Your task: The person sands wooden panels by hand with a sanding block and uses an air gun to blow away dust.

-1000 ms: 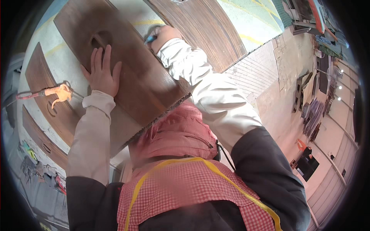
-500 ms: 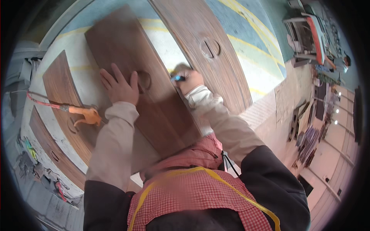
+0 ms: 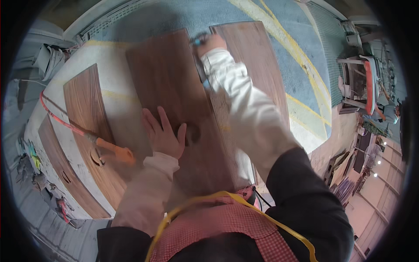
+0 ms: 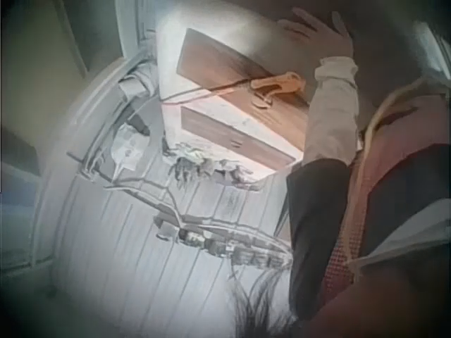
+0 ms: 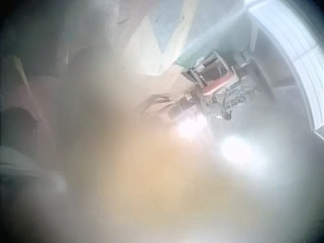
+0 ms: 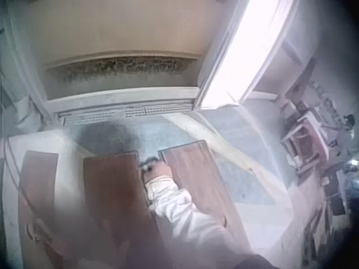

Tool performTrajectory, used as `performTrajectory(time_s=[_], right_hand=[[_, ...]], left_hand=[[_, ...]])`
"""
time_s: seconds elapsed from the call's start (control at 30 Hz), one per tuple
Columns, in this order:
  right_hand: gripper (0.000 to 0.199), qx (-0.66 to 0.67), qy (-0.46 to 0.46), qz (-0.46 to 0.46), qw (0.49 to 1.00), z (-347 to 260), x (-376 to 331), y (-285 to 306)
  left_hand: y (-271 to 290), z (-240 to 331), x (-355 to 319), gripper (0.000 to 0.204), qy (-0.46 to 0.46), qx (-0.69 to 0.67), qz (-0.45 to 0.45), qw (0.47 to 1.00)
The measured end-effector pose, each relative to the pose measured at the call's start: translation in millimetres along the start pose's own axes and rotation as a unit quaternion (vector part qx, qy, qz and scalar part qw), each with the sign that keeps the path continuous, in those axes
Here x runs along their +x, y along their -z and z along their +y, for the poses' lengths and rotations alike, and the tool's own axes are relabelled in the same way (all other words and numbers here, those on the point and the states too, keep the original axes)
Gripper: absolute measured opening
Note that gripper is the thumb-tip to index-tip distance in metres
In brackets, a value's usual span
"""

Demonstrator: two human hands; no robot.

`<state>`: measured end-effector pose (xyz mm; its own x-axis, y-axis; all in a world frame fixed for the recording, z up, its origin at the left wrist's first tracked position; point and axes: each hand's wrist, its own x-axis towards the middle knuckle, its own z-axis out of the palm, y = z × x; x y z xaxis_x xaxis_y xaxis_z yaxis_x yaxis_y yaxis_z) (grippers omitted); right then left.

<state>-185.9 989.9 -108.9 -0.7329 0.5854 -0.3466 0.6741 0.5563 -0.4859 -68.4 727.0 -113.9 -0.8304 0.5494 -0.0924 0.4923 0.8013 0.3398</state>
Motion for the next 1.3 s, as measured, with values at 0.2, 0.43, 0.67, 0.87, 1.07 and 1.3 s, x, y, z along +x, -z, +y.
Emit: performTrajectory(time_s=[0.2,0.43,0.67,0.87,1.07,1.3], right_hand=[[0.023,0.126,-0.022,0.026,0.991,20.1,-30.0,-5.5],[0.045,-0.102,0.208,-0.018,0.973,-38.8,79.5,12.3],[0.033,-0.178,0.516,-0.221,0.808,-93.1,111.4,-5.5],[0.036,-0.264,0.492,-0.251,0.791,-182.5,74.0,-61.3],[0.035,-0.388,0.342,-0.184,0.836,-126.2,76.3,-1.6],[0.047,-0.021,0.452,0.066,0.89,-36.7,-186.3,-3.9]], left_hand=[[12.7,9.6,-1.6,0.082,0.019,0.02,-0.028,0.999],[5.5,2.4,-4.7,0.082,0.009,-0.021,0.007,1.0],[7.9,1.8,-3.9,0.084,0.016,-0.049,-0.02,0.998],[-3.4,-1.2,-4.4,0.079,-0.017,-0.081,0.042,0.996],[6.9,0.1,-3.9,0.078,-0.009,-0.094,0.032,0.995],[37.3,28.7,-41.8,0.045,0.116,-0.664,0.087,0.734]])
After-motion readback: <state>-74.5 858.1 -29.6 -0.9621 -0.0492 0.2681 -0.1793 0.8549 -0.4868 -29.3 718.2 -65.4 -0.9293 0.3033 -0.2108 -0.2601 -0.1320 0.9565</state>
